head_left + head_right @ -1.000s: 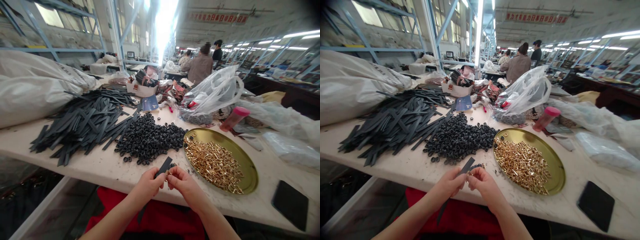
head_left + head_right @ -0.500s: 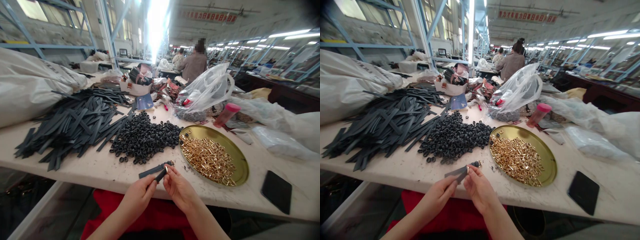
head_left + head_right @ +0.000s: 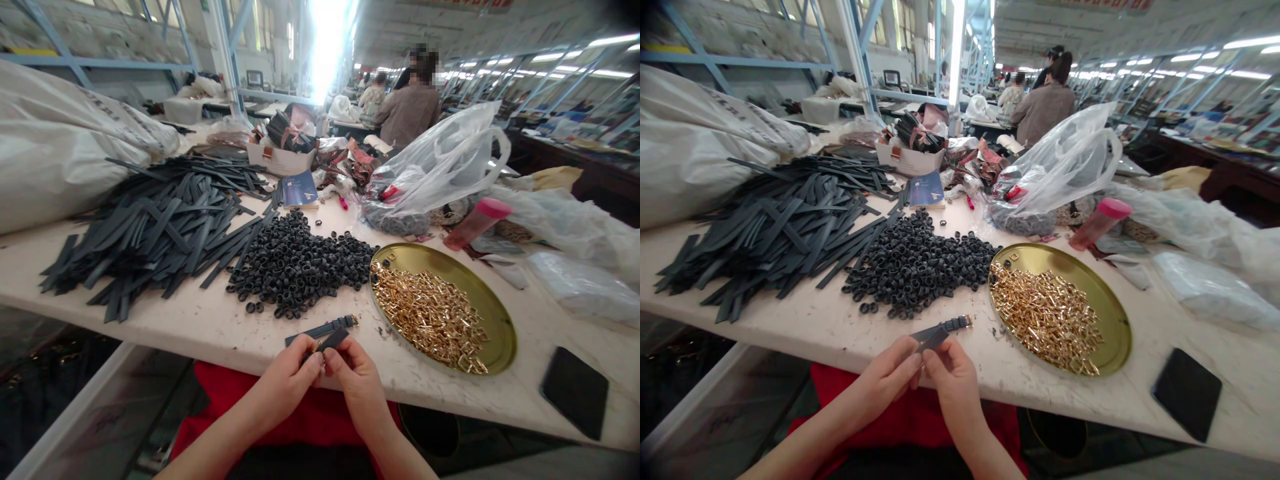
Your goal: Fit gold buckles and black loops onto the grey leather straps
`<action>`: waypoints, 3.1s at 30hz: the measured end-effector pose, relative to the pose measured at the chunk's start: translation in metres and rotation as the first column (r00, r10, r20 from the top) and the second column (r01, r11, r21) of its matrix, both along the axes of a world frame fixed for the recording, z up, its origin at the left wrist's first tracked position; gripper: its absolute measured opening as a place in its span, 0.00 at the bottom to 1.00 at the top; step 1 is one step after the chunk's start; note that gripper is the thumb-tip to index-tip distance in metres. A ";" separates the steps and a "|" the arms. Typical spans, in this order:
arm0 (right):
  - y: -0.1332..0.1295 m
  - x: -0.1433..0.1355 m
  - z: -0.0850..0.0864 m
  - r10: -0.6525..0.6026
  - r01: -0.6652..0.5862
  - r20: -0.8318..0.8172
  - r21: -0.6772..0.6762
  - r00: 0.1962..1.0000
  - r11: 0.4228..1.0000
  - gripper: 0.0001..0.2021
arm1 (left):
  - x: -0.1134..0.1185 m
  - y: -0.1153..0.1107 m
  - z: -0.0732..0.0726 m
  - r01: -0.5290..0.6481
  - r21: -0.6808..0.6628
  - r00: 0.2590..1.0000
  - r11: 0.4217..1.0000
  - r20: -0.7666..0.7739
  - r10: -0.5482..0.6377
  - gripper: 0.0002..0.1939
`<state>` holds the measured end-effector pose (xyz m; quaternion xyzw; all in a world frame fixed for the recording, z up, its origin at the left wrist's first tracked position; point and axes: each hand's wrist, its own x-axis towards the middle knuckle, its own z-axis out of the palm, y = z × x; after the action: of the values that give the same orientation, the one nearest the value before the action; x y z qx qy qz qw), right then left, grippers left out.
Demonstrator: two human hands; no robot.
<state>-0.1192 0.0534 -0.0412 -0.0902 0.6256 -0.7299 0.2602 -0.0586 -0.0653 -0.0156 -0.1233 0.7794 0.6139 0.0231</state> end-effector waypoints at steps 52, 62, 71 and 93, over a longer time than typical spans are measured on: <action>-0.008 -0.096 0.006 0.447 -0.178 -0.433 0.532 0.783 0.828 0.07 | -0.029 -0.020 -0.022 -0.058 0.089 0.993 0.994 0.106 0.048 0.11; -0.037 -0.133 -0.016 0.588 0.180 -0.575 0.785 0.568 0.593 0.07 | -0.043 -0.029 -0.027 -0.174 -0.040 0.972 0.984 0.151 0.178 0.11; -0.015 -0.134 -0.011 0.387 0.178 -0.617 0.657 0.685 0.733 0.07 | -0.053 -0.015 -0.014 -0.217 -0.202 0.971 0.955 0.054 0.232 0.12; 0.025 -0.045 0.020 0.203 -0.203 -0.054 0.009 0.978 0.979 0.11 | -0.023 0.016 0.014 -0.019 0.028 0.997 0.999 -0.072 0.021 0.11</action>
<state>-0.1639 0.0779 -0.0216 -0.1731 0.6210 -0.6958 0.3166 -0.0816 -0.0495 -0.0020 -0.1086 0.7700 0.6287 -0.0094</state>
